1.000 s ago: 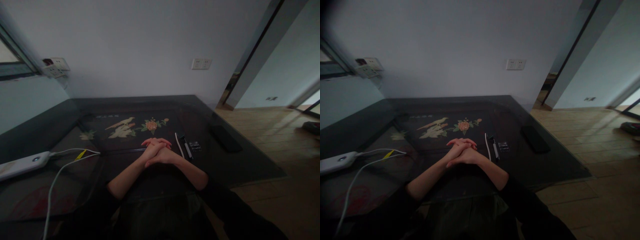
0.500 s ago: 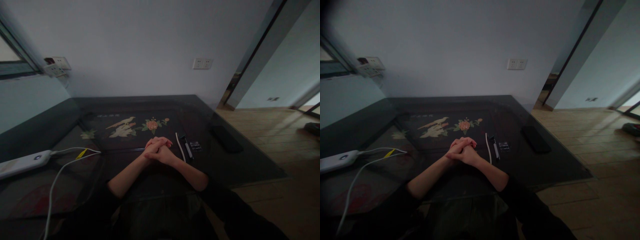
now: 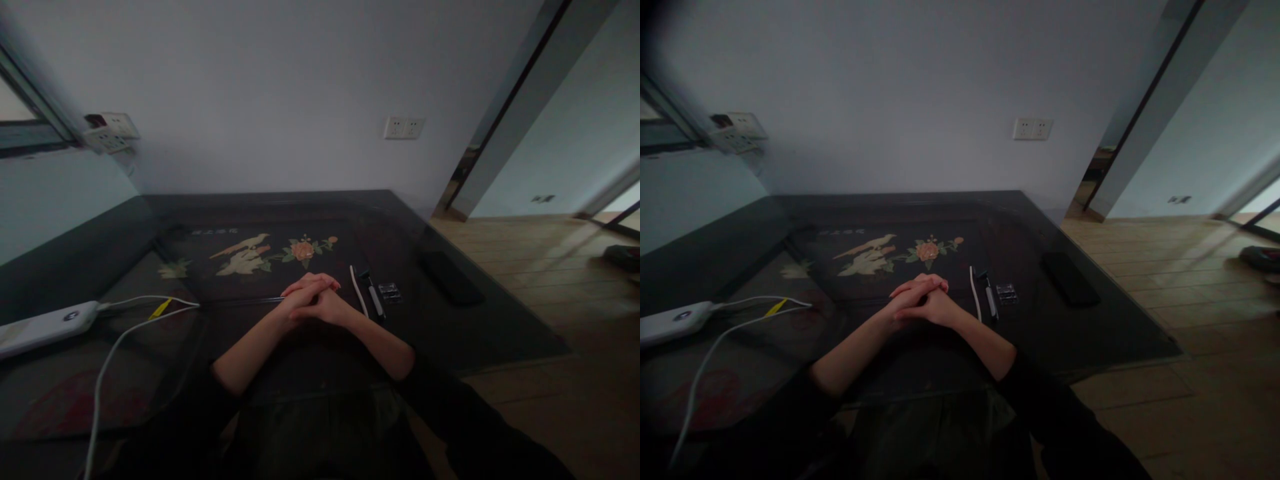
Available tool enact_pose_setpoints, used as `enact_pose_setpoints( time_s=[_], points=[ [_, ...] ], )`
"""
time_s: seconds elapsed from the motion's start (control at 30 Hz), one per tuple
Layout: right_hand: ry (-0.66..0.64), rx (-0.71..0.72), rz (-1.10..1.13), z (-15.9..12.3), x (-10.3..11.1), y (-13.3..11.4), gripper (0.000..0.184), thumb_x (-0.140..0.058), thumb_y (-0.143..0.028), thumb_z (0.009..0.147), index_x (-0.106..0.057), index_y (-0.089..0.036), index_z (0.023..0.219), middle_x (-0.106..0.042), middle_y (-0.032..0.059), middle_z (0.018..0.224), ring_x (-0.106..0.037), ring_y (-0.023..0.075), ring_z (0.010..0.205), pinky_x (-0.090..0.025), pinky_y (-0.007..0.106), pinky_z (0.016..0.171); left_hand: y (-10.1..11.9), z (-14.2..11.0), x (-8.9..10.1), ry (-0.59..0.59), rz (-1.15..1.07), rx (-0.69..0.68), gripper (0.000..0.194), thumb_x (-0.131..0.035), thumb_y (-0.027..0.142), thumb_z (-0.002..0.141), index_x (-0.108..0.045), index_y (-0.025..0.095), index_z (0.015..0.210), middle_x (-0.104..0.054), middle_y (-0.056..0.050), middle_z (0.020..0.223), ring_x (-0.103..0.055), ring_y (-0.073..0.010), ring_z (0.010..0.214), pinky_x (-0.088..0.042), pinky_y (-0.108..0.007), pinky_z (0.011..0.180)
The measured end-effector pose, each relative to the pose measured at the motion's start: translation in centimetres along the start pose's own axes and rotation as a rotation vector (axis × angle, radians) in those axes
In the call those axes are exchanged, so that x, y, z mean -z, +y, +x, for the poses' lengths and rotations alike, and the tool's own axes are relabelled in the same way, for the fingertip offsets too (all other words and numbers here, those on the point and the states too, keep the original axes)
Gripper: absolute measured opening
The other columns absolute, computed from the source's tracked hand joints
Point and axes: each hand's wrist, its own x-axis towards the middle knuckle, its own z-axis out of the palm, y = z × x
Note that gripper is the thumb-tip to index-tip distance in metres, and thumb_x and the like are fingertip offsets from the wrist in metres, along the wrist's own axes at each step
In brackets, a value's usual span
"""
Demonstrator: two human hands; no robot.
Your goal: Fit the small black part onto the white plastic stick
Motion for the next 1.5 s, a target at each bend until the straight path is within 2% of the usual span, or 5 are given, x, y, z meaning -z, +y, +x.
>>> enact_pose_setpoints(
  time_s=[0.1,0.2,0.4,1.13,1.5],
  points=[
    [0.026,0.013,0.006,-0.1,-0.3,0.5,0.045,-0.083,-0.026,0.059,-0.065,-0.023,0.099,-0.056,0.0019,0.097,-0.053,0.0197,0.098,-0.045,0.036,0.087,-0.1,0.3,0.3,-0.019,0.012,0.066,0.019,-0.062,0.036,0.074,-0.065,0.019,0.067,-0.056,-0.004,0.071,-0.055,-0.0243,0.082,-0.043,-0.033,0.075],
    [0.091,0.006,-0.037,-0.1,-0.6,0.6,0.042,-0.084,-0.028,0.056,-0.066,-0.02,0.093,-0.056,0.0023,0.092,-0.054,0.0198,0.093,-0.046,0.035,0.082,0.2,0.3,0.1,-0.02,-0.041,0.094,0.02,-0.059,0.034,0.075,-0.064,0.016,0.067,-0.056,-0.004,0.074,-0.054,-0.0224,0.083,-0.042,-0.032,0.078],
    [0.141,-0.016,-0.004,0.0,-0.9,-0.2,0.029,-0.081,-0.03,0.062,-0.065,-0.018,0.083,-0.058,0.0026,0.088,-0.056,0.019,0.091,-0.048,0.034,0.084,0.6,0.1,-0.1,-0.017,-0.136,0.134,0.016,-0.059,0.028,0.075,-0.063,0.014,0.066,-0.057,-0.004,0.075,-0.055,-0.0189,0.077,-0.043,-0.03,0.074],
    [0.262,-0.079,-0.094,0.0,-2.0,1.8,0.041,-0.076,-0.046,0.064,-0.051,-0.018,0.082,-0.05,0.002,0.085,-0.054,0.019,0.085,-0.049,0.035,0.078,1.0,-0.8,-0.5,-0.055,-0.266,0.106,0.023,-0.072,0.036,0.067,-0.066,0.014,0.066,-0.051,-0.005,0.086,-0.05,-0.0192,0.081,-0.052,-0.035,0.075],
    [0.311,-0.061,-0.098,-0.1,-2.2,1.2,0.03,-0.07,-0.041,0.072,-0.051,-0.019,0.079,-0.047,0.0016,0.083,-0.053,0.0188,0.083,-0.046,0.034,0.076,1.0,-0.9,-0.7,-0.054,-0.394,0.153,0.018,-0.07,0.032,0.068,-0.064,0.015,0.07,-0.051,-0.004,0.087,-0.049,-0.0184,0.083,-0.051,-0.037,0.077]
  ],
)
